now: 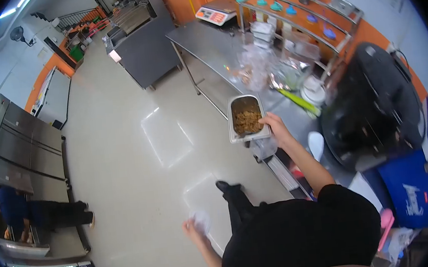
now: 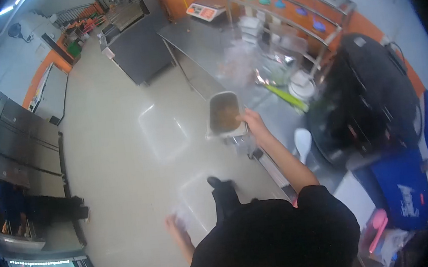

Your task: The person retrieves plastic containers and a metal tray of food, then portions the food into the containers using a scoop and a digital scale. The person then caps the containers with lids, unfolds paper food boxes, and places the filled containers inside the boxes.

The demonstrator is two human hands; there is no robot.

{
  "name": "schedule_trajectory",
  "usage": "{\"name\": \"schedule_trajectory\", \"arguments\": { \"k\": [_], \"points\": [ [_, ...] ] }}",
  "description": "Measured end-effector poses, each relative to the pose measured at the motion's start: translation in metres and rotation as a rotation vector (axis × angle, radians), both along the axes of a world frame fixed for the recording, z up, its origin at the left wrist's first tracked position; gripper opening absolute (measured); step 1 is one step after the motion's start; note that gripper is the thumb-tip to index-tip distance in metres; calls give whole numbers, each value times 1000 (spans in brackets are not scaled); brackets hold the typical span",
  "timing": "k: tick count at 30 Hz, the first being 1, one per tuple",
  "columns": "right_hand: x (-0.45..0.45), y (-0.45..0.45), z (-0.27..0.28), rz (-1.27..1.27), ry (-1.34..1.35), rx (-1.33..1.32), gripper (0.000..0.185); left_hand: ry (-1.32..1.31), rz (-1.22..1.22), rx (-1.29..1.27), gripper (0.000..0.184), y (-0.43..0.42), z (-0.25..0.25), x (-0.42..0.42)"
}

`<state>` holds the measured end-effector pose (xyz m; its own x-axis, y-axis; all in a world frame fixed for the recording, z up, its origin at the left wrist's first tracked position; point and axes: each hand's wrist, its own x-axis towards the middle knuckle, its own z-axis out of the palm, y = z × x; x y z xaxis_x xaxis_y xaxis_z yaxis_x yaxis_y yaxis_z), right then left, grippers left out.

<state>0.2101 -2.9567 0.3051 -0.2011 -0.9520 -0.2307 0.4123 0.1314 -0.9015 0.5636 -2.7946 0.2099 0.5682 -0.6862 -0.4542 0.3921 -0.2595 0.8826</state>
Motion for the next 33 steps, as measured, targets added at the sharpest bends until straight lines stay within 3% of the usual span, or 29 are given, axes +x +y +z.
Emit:
{"name": "schedule_trajectory", "arguments": {
  "k": [4,8,11,14,17,20,23,25,27,30,33],
  "points": [
    [-5,-169,-30,-142,50,-55,20,-78,36,-5,25,-111,-28,66],
    [-18,-305,-44,-226,57,-168,21,-202,-42,-2,25,-279,7,84],
    [-28,-378,-48,-294,210,-113,15,-222,-271,-54,23,-409,57,57],
    [-37,-431,-58,-408,148,-70,17,-256,-585,-155,19,-532,82,17],
    [-61,-472,-81,-411,192,-25,27,-272,-832,-259,19,-656,71,-26],
    [-73,-508,-63,-435,108,-71,16,-270,-978,-288,19,-775,53,-80],
    [-111,-524,-72,-389,639,347,22,-284,-1021,-281,21,-876,31,-161],
    [-120,-503,-51,-476,723,336,35,-262,-1238,-461,23,-927,14,-204],
    [-126,-491,-9,-561,624,475,36,-815,-1232,-707,26,-970,-6,-248],
    [-106,-505,46,-832,507,300,31,-677,-1446,-637,32,-1005,-15,-281],
    [-83,-566,65,-1079,290,-65,23,-1179,-1420,-914,39,-1037,-18,-301]
  ]
}}
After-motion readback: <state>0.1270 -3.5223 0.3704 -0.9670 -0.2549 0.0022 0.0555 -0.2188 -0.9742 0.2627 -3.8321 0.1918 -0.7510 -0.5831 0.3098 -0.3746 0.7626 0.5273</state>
